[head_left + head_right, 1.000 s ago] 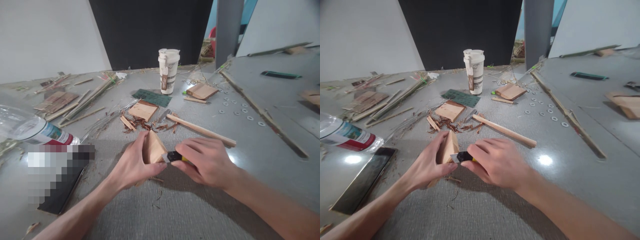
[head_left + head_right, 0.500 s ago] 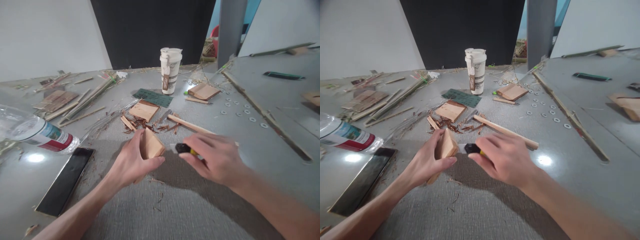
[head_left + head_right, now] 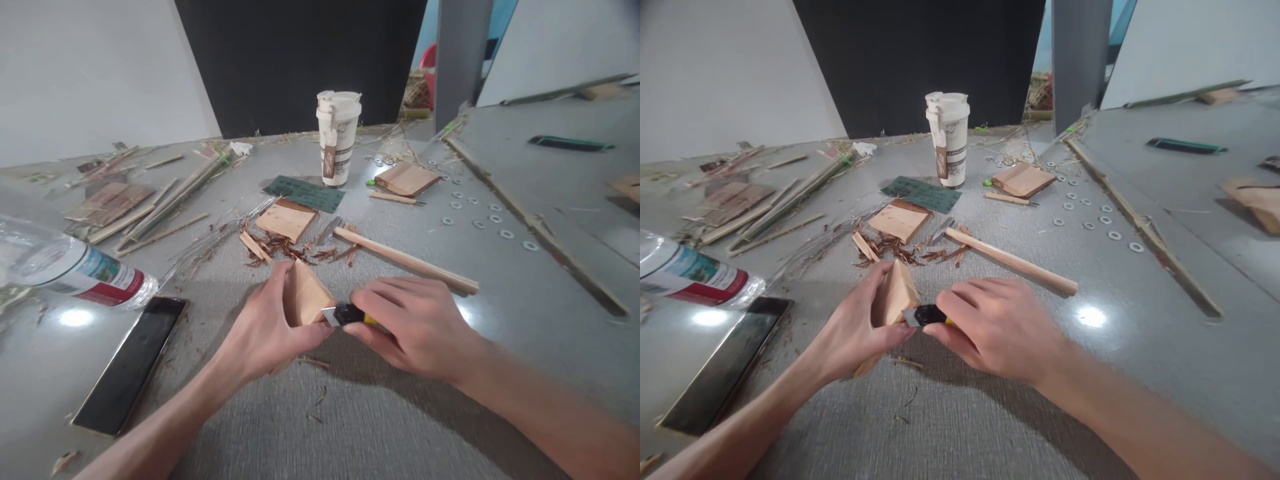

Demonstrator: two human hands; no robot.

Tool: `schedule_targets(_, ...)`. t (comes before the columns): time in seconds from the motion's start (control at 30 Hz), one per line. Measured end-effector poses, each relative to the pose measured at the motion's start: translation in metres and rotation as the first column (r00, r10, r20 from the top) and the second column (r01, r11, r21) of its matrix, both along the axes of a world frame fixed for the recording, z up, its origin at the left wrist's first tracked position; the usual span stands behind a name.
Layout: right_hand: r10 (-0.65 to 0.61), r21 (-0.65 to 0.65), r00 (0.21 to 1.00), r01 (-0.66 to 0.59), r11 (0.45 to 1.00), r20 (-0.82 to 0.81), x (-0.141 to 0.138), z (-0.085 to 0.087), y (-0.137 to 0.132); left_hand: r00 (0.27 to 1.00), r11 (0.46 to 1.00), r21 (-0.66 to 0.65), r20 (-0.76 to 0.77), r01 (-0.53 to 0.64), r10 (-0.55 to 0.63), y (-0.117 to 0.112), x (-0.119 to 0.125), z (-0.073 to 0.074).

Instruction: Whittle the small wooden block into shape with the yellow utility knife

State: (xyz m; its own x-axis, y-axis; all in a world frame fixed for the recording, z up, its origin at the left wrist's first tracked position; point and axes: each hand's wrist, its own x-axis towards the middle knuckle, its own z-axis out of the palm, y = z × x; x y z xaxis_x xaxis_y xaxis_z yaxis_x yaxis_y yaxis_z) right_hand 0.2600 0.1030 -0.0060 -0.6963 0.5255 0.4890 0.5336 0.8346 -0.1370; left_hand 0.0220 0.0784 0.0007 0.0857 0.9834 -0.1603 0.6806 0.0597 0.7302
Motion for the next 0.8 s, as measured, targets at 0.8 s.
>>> schedule_targets(0.8, -0.105, 0.136, 0.994, 0.104, 0.985, -0.005, 0.0008, 0.0019, -0.0036, 0.999, 1.0, 0.015, 0.037, -0.017, 0.017, 0.0018, 0.0014, 0.0017)
